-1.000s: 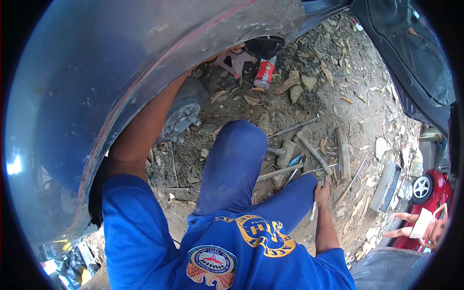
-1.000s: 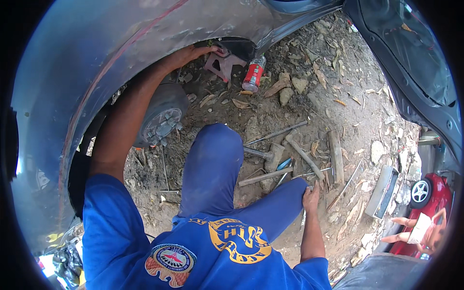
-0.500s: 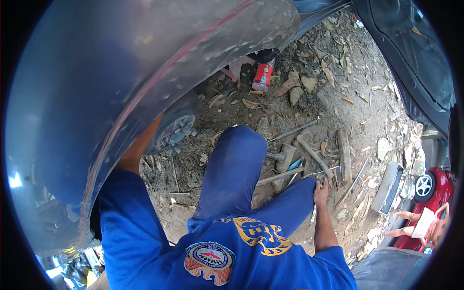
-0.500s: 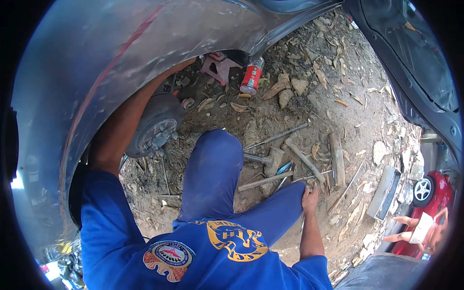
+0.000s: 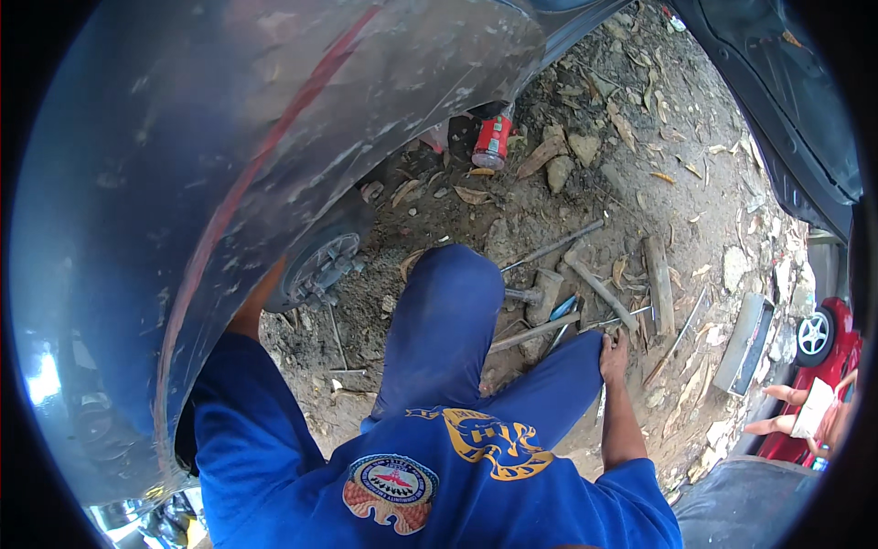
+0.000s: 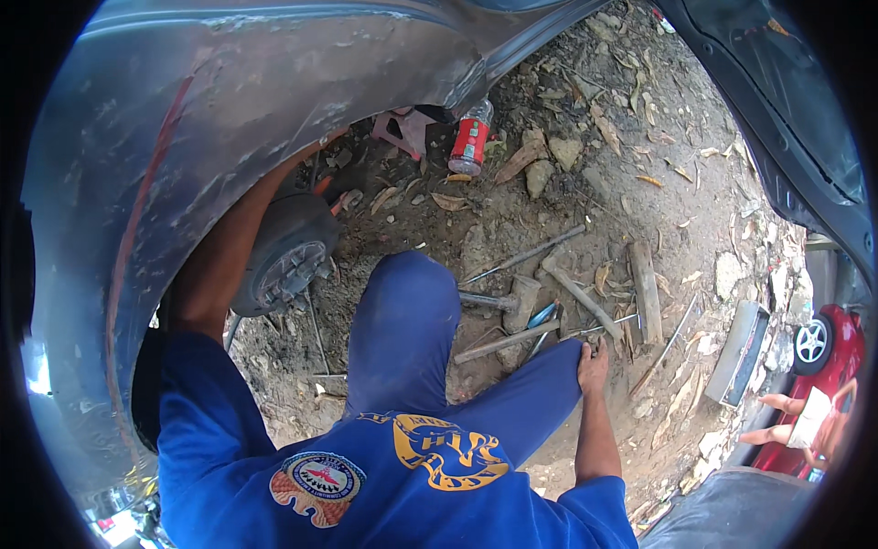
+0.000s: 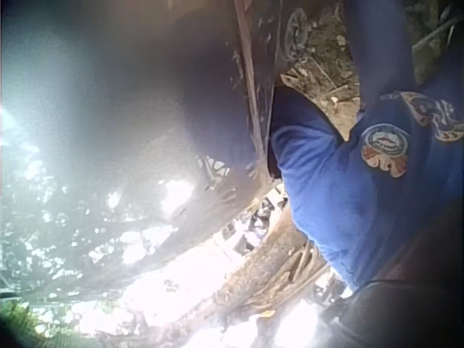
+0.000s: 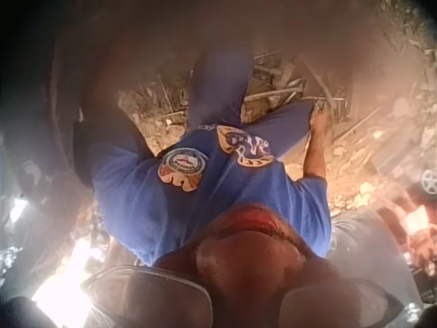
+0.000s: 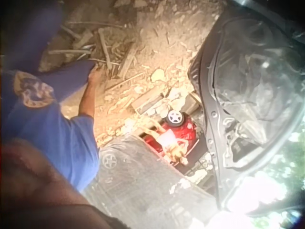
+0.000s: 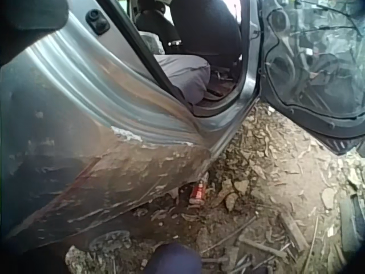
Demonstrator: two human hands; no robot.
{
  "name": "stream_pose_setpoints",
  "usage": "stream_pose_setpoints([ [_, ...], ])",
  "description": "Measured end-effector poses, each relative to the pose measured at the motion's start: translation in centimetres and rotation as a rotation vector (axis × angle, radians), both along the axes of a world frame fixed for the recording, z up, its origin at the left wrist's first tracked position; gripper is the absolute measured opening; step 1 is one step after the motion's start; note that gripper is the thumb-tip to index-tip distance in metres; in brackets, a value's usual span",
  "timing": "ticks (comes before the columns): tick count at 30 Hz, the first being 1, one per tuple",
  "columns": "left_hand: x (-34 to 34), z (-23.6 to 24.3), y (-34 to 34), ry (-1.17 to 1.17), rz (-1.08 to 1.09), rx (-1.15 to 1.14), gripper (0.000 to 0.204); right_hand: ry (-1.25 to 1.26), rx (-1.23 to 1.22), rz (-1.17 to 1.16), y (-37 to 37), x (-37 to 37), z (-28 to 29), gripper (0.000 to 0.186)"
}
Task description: The recorder is using a hammer and screwdriver to repair the inner panel of a car's wheel well.
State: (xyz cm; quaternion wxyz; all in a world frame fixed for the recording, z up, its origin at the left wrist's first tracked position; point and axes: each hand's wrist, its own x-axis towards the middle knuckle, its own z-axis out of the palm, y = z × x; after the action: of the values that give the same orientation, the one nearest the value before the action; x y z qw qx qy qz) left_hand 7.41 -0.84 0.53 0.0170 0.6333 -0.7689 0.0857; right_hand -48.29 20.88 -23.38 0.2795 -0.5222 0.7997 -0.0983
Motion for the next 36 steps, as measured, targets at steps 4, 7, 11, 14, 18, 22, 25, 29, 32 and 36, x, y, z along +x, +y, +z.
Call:
stream_pose_setpoints([
  [4,-1.0,1.0,0.8,0.12,0.046,0.068,0.056,0.014,-0.017,0.01,0.3,0.5,0.3,0.051],
  [7,-1.3,1.8,1.3,0.203,0.082,0.12,0.056,0.009,-0.032,0.016,0.1,0.2,0.1,0.051],
  [11,-1.9,2.6,2.1,0.322,0.137,0.191,0.055,-0.037,-0.019,-0.041,0.5,-0.5,-0.8,0.051],
  [14,-2.4,3.2,2.2,0.412,0.181,0.239,0.054,-0.069,-0.029,-0.048,0.6,-0.7,-1.3,0.051],
  [18,-1.5,1.7,1.2,0.616,0.061,0.227,0.052,-0.076,-0.023,-0.086,0.4,-0.5,-1.4,0.051],
  [22,-1.0,1.3,-1.3,0.619,-0.041,0.229,0.045,-0.081,-0.032,-0.101,0.3,-0.7,-1.3,0.052],
  [25,0.9,-2.4,-3.5,0.489,-0.243,-0.204,0.037,-0.13,-0.004,-0.127,-0.3,0.4,-0.7,0.052],
  [29,-3.3,-3.7,-2.9,0.145,-0.513,-0.72,0.027,-0.105,-0.015,-0.155,0.1,-0.5,-0.7,0.051],
  [32,-4.2,-2.9,-2.1,0.984,-0.219,-0.088,0.023,-0.112,0.003,-0.165,0.1,-0.3,-0.7,0.051],
  [36,-1.9,1.6,-2.7,0.872,-0.372,0.427,0.027,-0.125,0.015,-0.173,-0.4,0.4,0.0,0.05],
])
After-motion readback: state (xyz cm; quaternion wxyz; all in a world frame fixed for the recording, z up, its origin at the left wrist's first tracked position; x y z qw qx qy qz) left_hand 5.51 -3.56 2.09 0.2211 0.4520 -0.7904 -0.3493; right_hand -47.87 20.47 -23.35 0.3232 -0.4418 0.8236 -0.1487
